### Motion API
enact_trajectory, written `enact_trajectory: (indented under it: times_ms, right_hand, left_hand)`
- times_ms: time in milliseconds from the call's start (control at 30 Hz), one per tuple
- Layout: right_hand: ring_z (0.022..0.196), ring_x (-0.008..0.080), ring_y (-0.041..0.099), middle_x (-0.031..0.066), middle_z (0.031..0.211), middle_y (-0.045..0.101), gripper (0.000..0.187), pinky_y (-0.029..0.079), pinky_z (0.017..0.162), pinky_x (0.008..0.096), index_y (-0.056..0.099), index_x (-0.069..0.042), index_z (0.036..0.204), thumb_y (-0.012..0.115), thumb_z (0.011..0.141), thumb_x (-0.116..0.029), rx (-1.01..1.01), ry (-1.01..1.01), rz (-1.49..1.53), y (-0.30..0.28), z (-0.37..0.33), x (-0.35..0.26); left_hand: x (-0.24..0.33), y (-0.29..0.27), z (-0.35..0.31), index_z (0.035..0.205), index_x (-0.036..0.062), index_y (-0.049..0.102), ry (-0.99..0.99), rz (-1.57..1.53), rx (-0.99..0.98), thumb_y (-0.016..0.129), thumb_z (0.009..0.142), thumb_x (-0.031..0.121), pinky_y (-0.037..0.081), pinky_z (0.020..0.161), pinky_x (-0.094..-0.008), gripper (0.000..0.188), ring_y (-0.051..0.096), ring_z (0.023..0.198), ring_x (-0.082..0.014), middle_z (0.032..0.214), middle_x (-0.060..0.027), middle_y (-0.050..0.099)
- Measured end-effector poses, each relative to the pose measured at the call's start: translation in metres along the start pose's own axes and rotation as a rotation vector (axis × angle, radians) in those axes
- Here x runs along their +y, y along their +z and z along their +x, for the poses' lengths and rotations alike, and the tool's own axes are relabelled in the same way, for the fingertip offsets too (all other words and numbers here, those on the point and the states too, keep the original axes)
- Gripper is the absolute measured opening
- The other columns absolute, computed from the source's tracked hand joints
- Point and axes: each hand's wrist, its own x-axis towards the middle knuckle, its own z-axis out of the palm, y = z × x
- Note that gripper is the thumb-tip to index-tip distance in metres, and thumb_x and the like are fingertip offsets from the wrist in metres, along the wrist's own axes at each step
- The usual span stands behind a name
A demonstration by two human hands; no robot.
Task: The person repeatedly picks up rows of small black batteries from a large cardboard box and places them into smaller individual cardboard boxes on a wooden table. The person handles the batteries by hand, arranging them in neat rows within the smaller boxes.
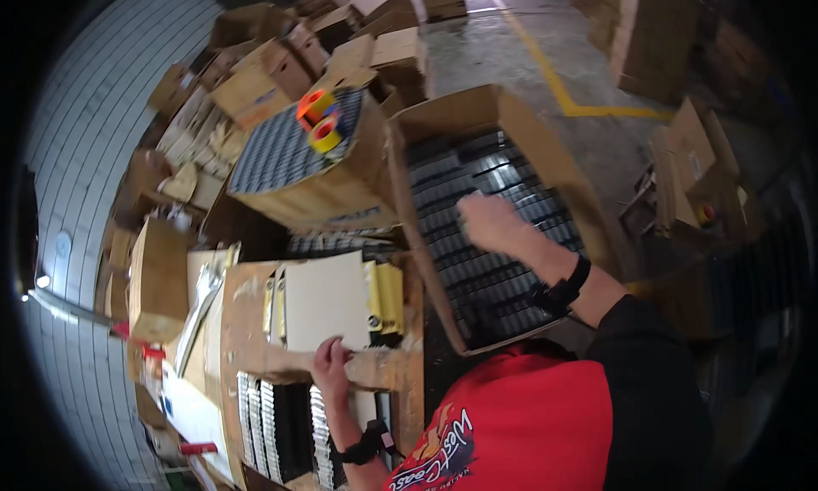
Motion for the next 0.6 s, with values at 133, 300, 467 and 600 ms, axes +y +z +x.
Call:
enact_trajectory:
  times_ms: [133, 300, 467, 600]
  right_hand:
    - [0.094, 0.0308, 0.063, 0.0151, 0.098, 0.065, 0.022, 0.049, 0.079, 0.0437, 0.064, -0.001, 0.097, 0.052, 0.081, -0.010, -0.079, 0.386, -0.284, -0.022, 0.006, 0.140]
    - [0.100, 0.0230, 0.063, 0.0088, 0.110, 0.065, 0.027, 0.050, 0.078, 0.0373, 0.066, -0.006, 0.106, 0.054, 0.085, -0.020, -0.397, 0.392, -0.503, 0.023, 0.035, 0.190]
    - [0.095, 0.0268, 0.064, 0.0110, 0.113, 0.062, 0.030, 0.052, 0.072, 0.0434, 0.064, -0.005, 0.110, 0.056, 0.083, -0.016, -0.563, 0.534, -0.564, 0.044, 0.054, 0.182]
    - [0.102, 0.0326, 0.060, 0.0182, 0.114, 0.060, 0.034, 0.049, 0.084, 0.0449, 0.062, -0.001, 0.110, 0.054, 0.081, -0.016, -0.501, 0.662, -0.072, 0.023, 0.042, 0.201]
  left_hand:
    - [0.065, 0.156, 0.040, 0.110, -0.0027, 0.059, 0.289, -0.008, -0.540, 0.052, 0.089, 0.008, 0.047, 0.065, -0.0235, 0.024, 0.057, 0.070, -0.0101, 0.083, -0.0039, 0.062]
    - [0.082, 0.303, 0.086, 0.117, 0.0095, 0.058, 0.351, 0.526, -0.792, 0.048, 0.085, 0.014, 0.048, 0.075, -0.0326, 0.034, 0.061, 0.084, -0.0238, 0.094, -0.0151, 0.063]
    - [0.034, 0.378, 0.123, 0.113, 0.0111, 0.060, 0.242, 1.043, -0.758, 0.047, 0.081, 0.012, 0.049, 0.082, -0.0418, 0.035, 0.061, 0.097, -0.0332, 0.110, -0.0175, 0.062]
    - [0.042, 0.397, 0.113, 0.099, -0.0002, 0.064, 0.194, 1.067, -0.797, 0.055, 0.078, 0.011, 0.053, 0.074, -0.0423, 0.026, 0.063, 0.091, -0.0352, 0.107, -0.0219, 0.061]
